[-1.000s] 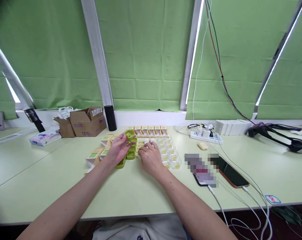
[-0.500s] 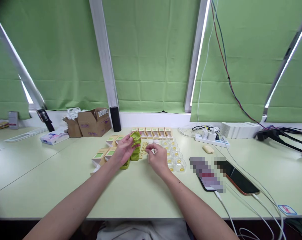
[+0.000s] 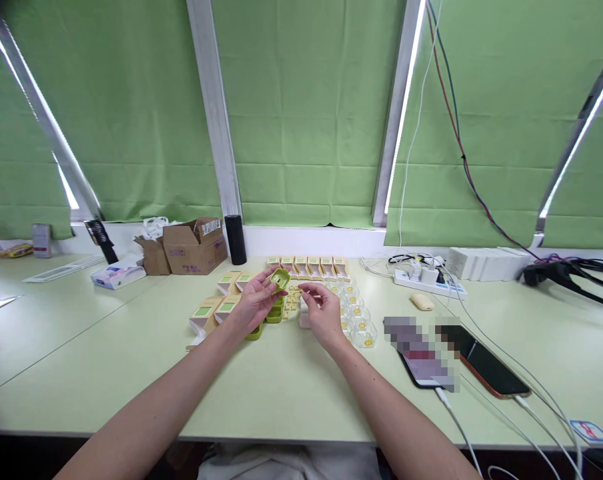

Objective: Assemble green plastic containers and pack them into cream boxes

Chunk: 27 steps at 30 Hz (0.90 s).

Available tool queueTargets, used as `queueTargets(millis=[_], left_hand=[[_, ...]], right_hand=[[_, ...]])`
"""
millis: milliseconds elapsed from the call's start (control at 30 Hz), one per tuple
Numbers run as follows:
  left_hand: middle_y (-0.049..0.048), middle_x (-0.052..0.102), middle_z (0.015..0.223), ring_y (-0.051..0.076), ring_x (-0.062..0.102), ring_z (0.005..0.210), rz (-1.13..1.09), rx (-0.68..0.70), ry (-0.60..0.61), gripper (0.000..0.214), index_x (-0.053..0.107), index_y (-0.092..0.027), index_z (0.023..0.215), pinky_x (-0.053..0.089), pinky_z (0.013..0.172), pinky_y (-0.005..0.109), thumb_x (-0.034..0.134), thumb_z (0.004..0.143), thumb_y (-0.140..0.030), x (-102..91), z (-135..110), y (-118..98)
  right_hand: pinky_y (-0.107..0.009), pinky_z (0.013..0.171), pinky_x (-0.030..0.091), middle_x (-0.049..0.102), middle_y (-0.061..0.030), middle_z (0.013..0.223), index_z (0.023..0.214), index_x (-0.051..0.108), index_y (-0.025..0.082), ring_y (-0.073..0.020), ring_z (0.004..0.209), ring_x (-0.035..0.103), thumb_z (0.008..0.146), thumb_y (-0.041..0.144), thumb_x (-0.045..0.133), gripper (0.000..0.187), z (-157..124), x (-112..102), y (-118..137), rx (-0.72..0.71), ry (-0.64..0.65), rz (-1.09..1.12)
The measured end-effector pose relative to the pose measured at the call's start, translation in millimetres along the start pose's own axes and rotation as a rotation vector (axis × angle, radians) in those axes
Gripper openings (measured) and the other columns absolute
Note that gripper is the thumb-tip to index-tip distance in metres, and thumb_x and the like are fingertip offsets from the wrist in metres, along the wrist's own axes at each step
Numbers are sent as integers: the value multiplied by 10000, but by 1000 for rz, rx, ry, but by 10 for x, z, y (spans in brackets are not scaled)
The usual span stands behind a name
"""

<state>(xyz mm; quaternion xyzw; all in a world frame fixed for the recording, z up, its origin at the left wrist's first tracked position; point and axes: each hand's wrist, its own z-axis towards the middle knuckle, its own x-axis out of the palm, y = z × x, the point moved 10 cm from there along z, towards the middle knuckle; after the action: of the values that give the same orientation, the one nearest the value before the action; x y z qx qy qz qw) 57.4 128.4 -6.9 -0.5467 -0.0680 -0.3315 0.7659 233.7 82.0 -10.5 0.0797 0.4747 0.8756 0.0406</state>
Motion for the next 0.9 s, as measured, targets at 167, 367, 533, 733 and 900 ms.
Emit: queueTargets(millis=[167, 367, 533, 733, 900], left_hand=[[108, 713, 1280, 174, 704, 986, 14, -14, 28, 599, 648, -166, 1289, 592, 867, 302, 895, 744, -173, 49, -8, 3], [119, 707, 1312, 204, 716, 1057, 29, -43, 40, 618, 638, -163, 1297, 597, 924, 332, 904, 740, -185, 80, -19, 21], [139, 684, 1367, 248, 712, 1143, 36, -56, 48, 623, 624, -160, 1302, 598, 946, 346, 901, 745, -194, 107, -41, 26], [148, 698, 1333, 246, 720, 1112, 77, -63, 48, 612, 627, -153, 1290, 596, 938, 355, 905, 748, -212, 126, -55, 19], [140, 731, 1266, 218, 721, 1060, 125, -37, 52, 586, 649, -147, 1264, 575, 931, 337, 910, 745, -225, 126, -42, 19]], right_hand=[[-318, 668, 511, 762, -52, 899, 954, 790, 224, -183, 751, 627, 773, 390, 767, 246, 17, -42, -33, 93, -32, 100], [-264, 552, 436, 641, 14, 691, 897, 741, 213, -126, 601, 527, 675, 500, 881, 389, 16, -46, -110, 216, -55, 292], [-248, 524, 419, 573, 33, 622, 793, 701, 200, -110, 568, 485, 668, 564, 895, 432, -3, -8, -201, 309, -40, 408], [-242, 511, 444, 587, 30, 622, 751, 673, 189, -98, 540, 502, 647, 525, 921, 430, -11, -10, -257, 372, -34, 500], [-299, 595, 551, 718, -17, 739, 896, 691, 217, -161, 647, 653, 646, 443, 930, 413, -5, 10, -155, 314, 18, 482]])
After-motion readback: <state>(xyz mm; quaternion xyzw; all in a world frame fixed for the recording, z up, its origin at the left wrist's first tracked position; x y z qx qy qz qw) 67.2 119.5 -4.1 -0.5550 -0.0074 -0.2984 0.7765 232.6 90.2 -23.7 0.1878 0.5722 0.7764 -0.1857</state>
